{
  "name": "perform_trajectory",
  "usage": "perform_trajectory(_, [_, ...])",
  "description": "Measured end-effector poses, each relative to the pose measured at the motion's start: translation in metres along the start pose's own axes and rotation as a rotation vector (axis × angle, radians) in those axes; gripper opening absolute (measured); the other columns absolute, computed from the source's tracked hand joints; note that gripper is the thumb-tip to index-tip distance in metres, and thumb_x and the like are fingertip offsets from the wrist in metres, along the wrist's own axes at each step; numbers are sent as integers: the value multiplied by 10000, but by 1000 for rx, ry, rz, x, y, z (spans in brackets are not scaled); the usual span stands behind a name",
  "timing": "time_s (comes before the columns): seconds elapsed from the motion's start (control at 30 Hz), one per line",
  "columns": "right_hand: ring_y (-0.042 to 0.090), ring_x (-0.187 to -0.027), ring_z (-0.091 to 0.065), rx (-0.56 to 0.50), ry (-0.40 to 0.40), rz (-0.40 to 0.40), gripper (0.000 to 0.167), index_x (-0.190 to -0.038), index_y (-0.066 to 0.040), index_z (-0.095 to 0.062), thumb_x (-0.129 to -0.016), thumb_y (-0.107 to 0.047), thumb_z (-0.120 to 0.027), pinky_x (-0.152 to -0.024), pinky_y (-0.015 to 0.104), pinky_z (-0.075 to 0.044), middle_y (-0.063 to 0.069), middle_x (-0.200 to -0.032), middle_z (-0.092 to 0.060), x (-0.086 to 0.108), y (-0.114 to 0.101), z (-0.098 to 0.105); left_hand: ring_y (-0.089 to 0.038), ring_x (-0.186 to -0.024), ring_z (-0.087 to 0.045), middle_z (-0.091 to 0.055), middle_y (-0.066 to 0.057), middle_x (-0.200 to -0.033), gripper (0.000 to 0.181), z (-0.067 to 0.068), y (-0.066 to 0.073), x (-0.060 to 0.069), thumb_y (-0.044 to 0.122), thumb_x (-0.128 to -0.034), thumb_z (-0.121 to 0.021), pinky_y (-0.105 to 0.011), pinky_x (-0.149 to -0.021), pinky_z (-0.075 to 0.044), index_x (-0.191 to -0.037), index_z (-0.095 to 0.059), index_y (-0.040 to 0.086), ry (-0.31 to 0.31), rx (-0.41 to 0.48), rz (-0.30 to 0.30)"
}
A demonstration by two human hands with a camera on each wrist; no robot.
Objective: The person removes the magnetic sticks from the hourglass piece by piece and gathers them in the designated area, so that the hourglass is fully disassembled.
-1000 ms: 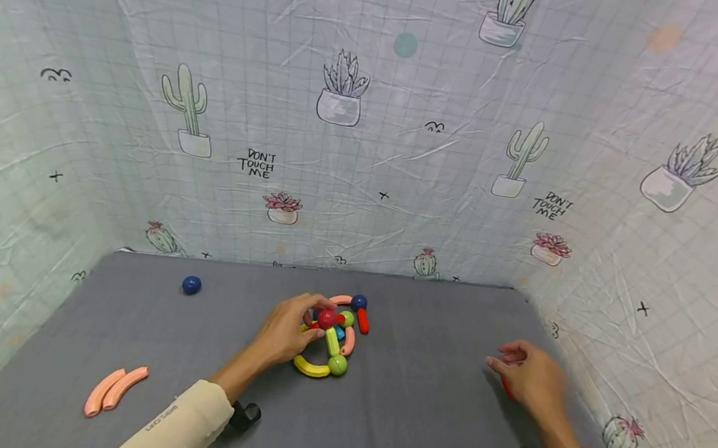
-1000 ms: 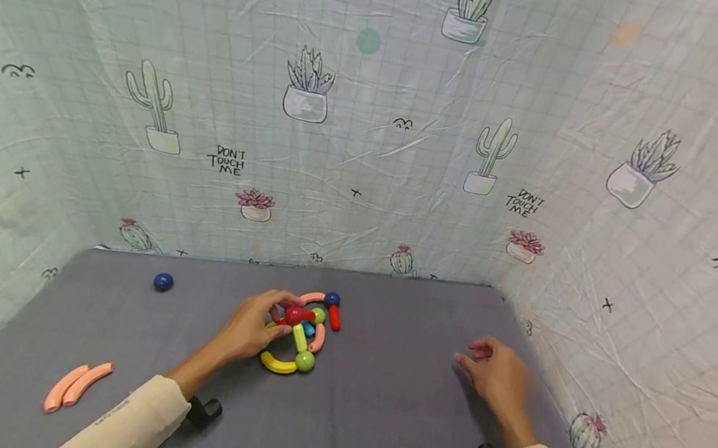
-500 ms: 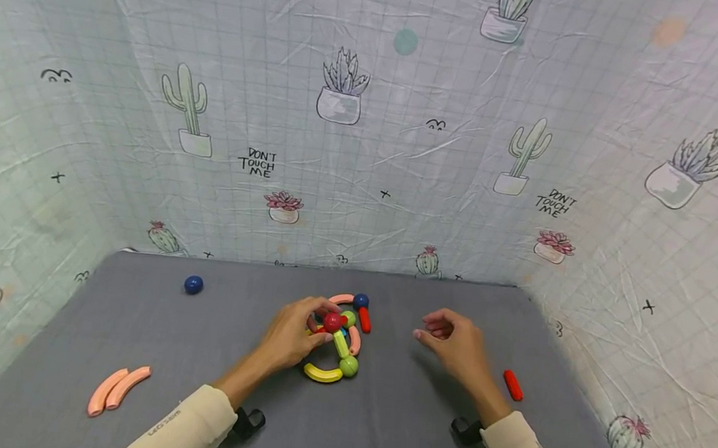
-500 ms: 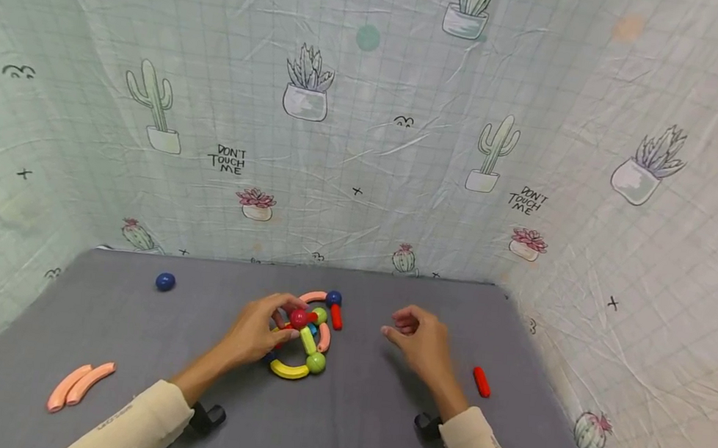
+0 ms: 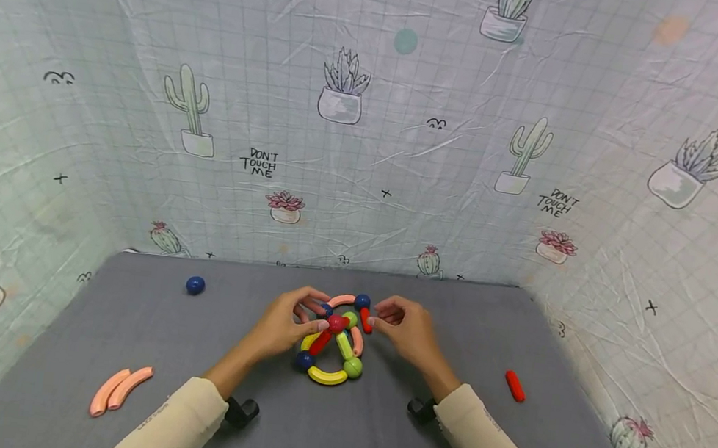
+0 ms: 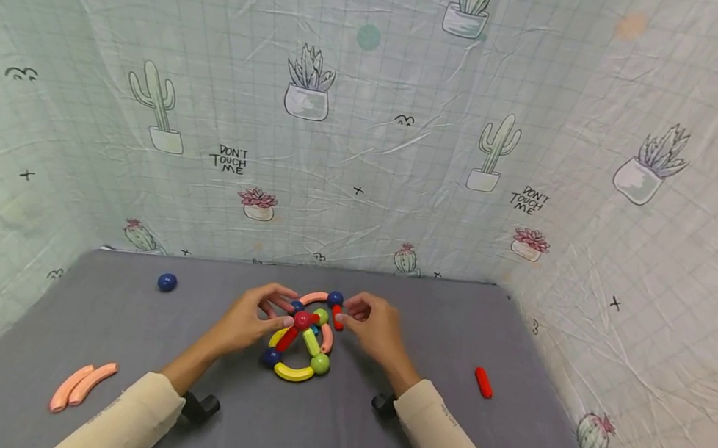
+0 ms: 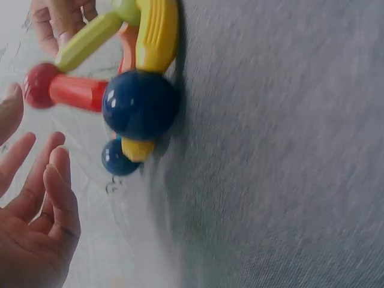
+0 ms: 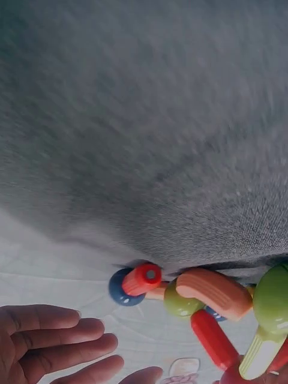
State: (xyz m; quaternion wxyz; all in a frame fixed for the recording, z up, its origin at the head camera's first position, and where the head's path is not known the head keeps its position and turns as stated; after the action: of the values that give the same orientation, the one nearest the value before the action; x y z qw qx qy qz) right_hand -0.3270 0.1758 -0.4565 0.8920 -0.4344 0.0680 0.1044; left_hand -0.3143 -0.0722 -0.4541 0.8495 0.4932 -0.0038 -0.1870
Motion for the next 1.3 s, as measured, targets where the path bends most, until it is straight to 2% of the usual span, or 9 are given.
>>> perform_trajectory(0.23, [130, -872, -693, -9, -17, -7, 221, -1099, -112, -790, -919, -220, -858, -830, 353, -587, -20, -969, -758, -18, -2, -13, -188, -816, -654, -786, -98, -1128, 353, 11, -18, -17, 158, -952, -814, -322, -734, -553, -1288, -720, 106, 41, -67, 73])
perform_trajectory(0.37, [184, -946, -701, 27, -27, -5, 220, -1115, -133, -790, -928, -234, -849, -881, 405, -580, -1, -1028, -774, -31, -5, -19, -205, -856, -674, -790, -75, -1117, 337, 9, -28, -29, 160, -939, -828, -357, -775, -573, -1261, -735, 121, 11, -136, 131])
perform_trajectory(0.5, [233, -1061, -696, 47, -65, -12, 239, -1156, -148, -784, -941, -239, -836, -968, 473, -557, 19, -1135, -782, -44, -9, -27, -212, -912, -690, -782, -68, -1131, 324, 2, -36, -41, 181, -933, -839, -365, -811, -582, -1240, -745, 143, -31, -177, 165])
perform_trajectory(0.67, [282, -1155, -688, 31, -156, -14, 277, -1219, -119, -770, -968, -229, -807, -1033, 504, -547, 67, -1236, -768, -56, -17, -39, -229, -979, -725, -792, -83, -1099, 301, -3, -40, -52, 172, -907, -864, -376, -817, -590, -1186, -758, 133, -54, -209, 153])
perform_trajectory(0.83, [265, -1131, -714, 36, -227, 4, 247, -1209, -107, -777, -980, -198, -789, -979, 454, -587, 83, -1235, -776, -63, -21, -54, -239, -995, -730, -792, -89, -1064, 277, -7, -41, -55, 152, -890, -877, -425, -882, -591, -1139, -761, 119, -65, -225, 152])
perform_trajectory(1.1, [202, -981, -695, 56, -249, 9, 183, -1118, -112, -803, -944, -165, -826, -865, 388, -578, 51, -1099, -788, -68, -27, -66, -291, -1034, -704, -750, -141, -1130, 237, -6, -40, -56, 97, -970, -771, -494, -941, -560, -1198, -710, 80, -11, -262, 119])
perform_trajectory(1.3, [205, -988, -711, 54, -230, 1, 172, -1116, -113, -806, -944, -122, -818, -877, 385, -586, 57, -1093, -798, -73, -26, -72, -283, -1009, -696, -731, -167, -1234, 238, -6, -41, -56, 84, -1012, -713, -486, -944, -563, -1248, -690, 100, 16, -244, 132])
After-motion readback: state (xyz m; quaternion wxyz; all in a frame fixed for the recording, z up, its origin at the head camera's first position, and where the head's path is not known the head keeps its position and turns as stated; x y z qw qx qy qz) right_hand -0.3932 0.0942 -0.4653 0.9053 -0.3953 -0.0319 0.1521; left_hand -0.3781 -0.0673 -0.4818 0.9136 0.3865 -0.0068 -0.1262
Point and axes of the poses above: each hand's wrist, its own x-axis away from the middle knuckle, its own z-axis out of the back of the hand, y = z × x, the point moved 7 cm from there along -x, towards the middle knuckle
